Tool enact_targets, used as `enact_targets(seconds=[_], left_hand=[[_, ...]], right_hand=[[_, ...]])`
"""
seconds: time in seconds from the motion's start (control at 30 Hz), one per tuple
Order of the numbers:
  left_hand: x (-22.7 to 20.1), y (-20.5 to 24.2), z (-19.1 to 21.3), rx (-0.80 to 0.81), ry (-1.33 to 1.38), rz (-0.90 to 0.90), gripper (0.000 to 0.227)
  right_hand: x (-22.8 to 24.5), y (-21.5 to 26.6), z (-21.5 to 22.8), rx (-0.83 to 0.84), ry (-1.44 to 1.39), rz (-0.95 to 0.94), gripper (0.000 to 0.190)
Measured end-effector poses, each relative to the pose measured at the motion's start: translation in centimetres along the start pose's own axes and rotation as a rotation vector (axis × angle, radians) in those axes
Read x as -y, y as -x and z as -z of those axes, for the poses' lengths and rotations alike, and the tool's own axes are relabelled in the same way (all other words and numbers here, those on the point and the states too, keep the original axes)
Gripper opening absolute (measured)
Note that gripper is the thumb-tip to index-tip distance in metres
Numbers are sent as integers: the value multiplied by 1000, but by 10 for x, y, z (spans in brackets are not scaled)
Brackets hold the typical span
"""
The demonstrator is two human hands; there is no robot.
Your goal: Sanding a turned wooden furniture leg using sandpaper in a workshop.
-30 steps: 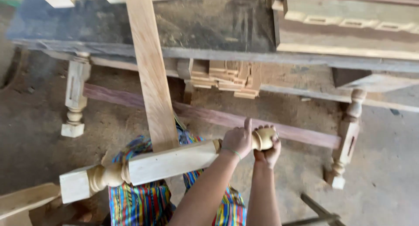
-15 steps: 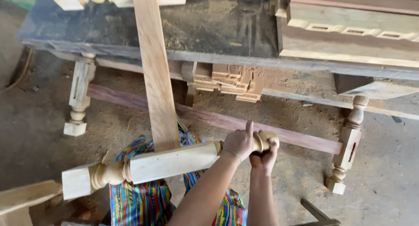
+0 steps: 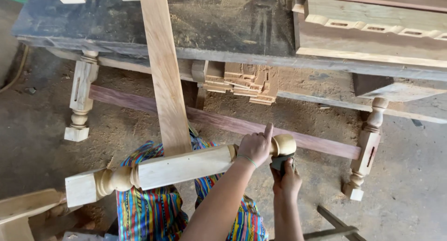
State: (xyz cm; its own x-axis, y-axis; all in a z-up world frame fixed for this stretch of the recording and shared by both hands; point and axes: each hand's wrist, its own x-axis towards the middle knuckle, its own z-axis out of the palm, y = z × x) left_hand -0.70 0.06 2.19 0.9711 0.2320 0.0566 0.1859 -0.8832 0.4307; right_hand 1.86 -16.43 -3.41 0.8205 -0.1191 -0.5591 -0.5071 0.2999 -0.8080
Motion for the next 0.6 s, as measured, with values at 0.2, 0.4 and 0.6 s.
enact_targets(seconds=[0.2,0.4,0.6], left_hand=[[2,5,-11,-43,-13,10,60],[15,29,6,-46,-124,30,27],[68,72,45,254,-368,3,90]], right_hand=[[30,21,31,40,323,244,42],[44,44,25,156,939,1229,47],[30,11,8,334,1369,1399,42]])
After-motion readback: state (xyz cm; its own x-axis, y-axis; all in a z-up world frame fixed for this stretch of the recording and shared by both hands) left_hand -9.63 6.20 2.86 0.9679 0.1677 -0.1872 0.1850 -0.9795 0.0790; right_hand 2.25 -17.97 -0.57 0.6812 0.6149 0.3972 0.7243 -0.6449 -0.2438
